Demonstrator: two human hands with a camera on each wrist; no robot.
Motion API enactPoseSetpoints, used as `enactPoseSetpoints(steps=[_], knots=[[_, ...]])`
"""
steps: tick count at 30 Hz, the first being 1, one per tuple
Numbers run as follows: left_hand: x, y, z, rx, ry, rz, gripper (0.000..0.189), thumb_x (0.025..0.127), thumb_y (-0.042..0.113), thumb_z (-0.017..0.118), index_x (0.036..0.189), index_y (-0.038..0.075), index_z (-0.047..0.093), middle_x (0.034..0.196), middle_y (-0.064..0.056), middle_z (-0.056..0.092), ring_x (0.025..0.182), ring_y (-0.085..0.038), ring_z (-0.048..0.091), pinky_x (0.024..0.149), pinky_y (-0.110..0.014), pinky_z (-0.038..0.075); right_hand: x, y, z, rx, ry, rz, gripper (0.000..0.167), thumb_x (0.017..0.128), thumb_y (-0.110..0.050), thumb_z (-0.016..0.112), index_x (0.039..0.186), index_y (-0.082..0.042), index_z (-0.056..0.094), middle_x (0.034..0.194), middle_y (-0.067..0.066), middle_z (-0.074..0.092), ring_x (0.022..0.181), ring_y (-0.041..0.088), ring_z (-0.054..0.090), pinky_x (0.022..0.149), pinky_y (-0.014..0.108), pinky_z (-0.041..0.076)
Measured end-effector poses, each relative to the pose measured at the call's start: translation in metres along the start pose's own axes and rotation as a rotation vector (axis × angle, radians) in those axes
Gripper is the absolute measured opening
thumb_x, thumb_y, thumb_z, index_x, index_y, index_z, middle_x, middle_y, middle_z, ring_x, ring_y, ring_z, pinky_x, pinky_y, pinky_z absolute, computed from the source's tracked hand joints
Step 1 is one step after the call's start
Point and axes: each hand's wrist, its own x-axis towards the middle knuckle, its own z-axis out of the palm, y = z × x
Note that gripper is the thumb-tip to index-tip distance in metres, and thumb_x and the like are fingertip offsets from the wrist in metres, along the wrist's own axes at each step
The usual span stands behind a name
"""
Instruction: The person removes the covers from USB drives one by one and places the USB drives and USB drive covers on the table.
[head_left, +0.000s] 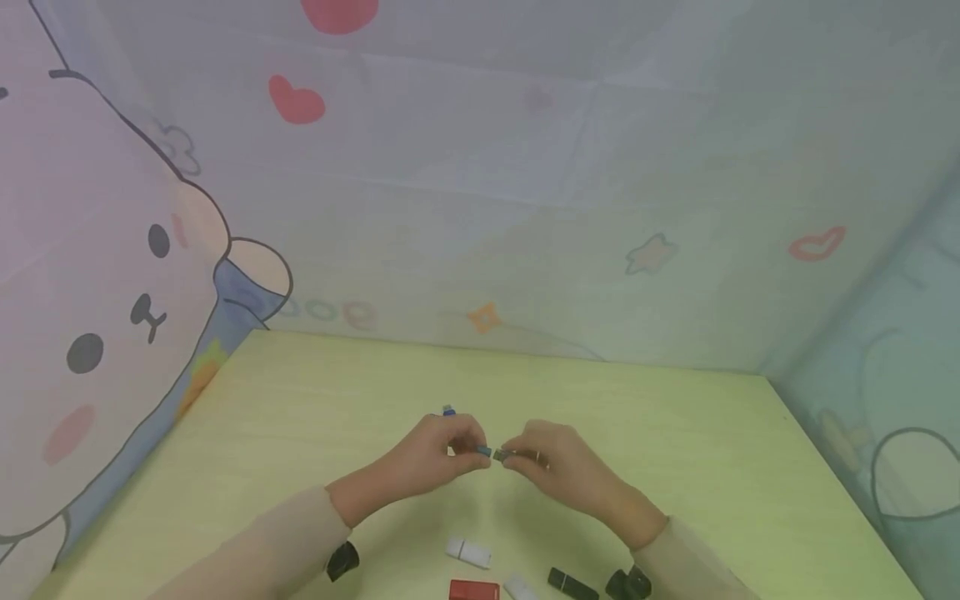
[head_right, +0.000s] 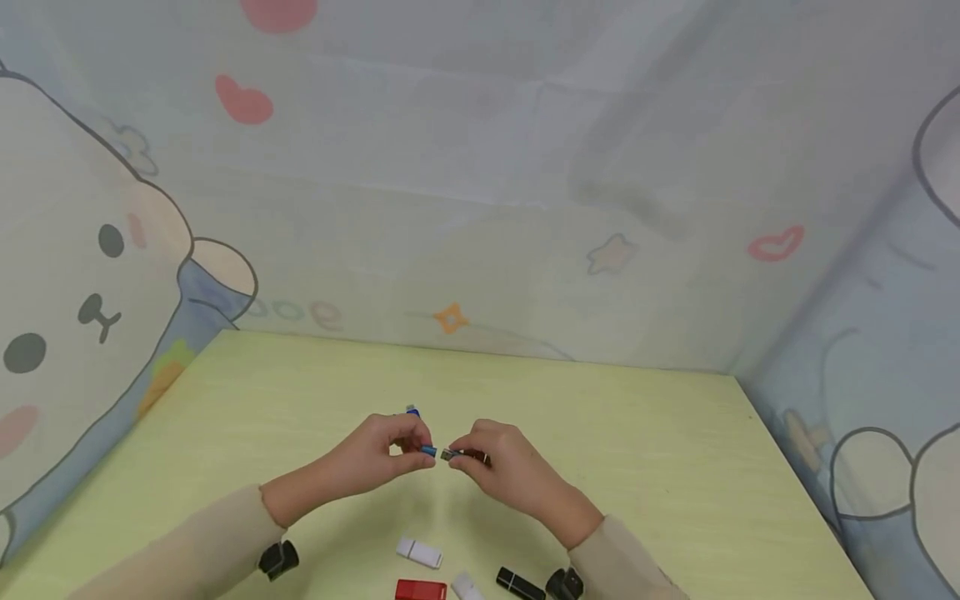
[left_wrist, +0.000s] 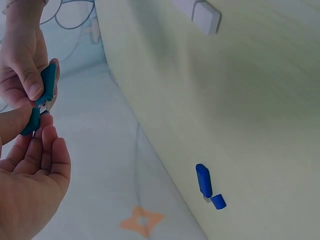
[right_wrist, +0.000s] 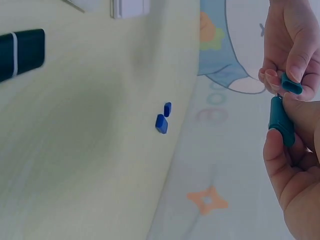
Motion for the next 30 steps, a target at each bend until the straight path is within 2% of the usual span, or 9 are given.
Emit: enactPoseSetpoints(steps=[6,12,15,25,30], knots=[[0.009,0.002,-0.004,0.007,0.014,-0.011,0.005,0.090,0.014,0.068,0.089,0.012,0.064,0.081,0.002,0.067,0.075,-0.005,0.057,0.072,-0.026,0.048,0.009,0.001,-0.010,-0.003,-0.021,0.088,0.009,0.088,-0.008,0.068,0.096,-0.006,0.072,0.079,-0.003,0.062,0.070,0.002,0.055,0.059,0.020,0.048],[0.017,-0.002,-0.007,-0.035,0.043,-0.030,0.004,0.091,0.013,0.066,0.090,0.010,0.064,0.086,0.001,0.068,0.076,-0.009,0.059,0.069,-0.025,0.049,0.016,0.003,-0.017,-0.001,-0.021,0.137,0.012,0.090,-0.009,0.067,0.099,-0.005,0.073,0.081,-0.003,0.063,0.071,0.004,0.056,0.060,0.022,0.048],[0.021,-0.004,-0.008,-0.051,0.061,-0.044,0.004,0.092,0.013,0.065,0.091,0.009,0.064,0.088,-0.002,0.068,0.078,-0.011,0.060,0.072,-0.026,0.050,0.019,0.008,-0.017,-0.018,-0.004,0.174,0.012,0.090,-0.011,0.067,0.100,-0.007,0.073,0.082,-0.004,0.064,0.072,0.005,0.057,0.062,0.022,0.049],[0.031,-0.015,-0.010,-0.055,0.138,-0.089,0.005,0.092,0.013,0.064,0.094,0.008,0.065,0.088,0.000,0.066,0.081,-0.012,0.060,0.075,-0.029,0.050,0.028,0.021,-0.016,-0.007,0.059,0.258,0.014,0.090,-0.011,0.067,0.102,-0.006,0.073,0.083,-0.002,0.064,0.074,0.008,0.057,0.066,0.024,0.051],[0.036,-0.023,-0.009,-0.085,0.147,-0.114,0.009,0.093,0.014,0.064,0.096,0.006,0.064,0.088,-0.004,0.066,0.078,-0.013,0.058,0.067,-0.027,0.051,0.030,0.028,-0.015,0.020,0.064,0.304,0.015,0.091,-0.013,0.065,0.104,-0.008,0.073,0.085,-0.003,0.064,0.077,0.008,0.058,0.068,0.024,0.050]])
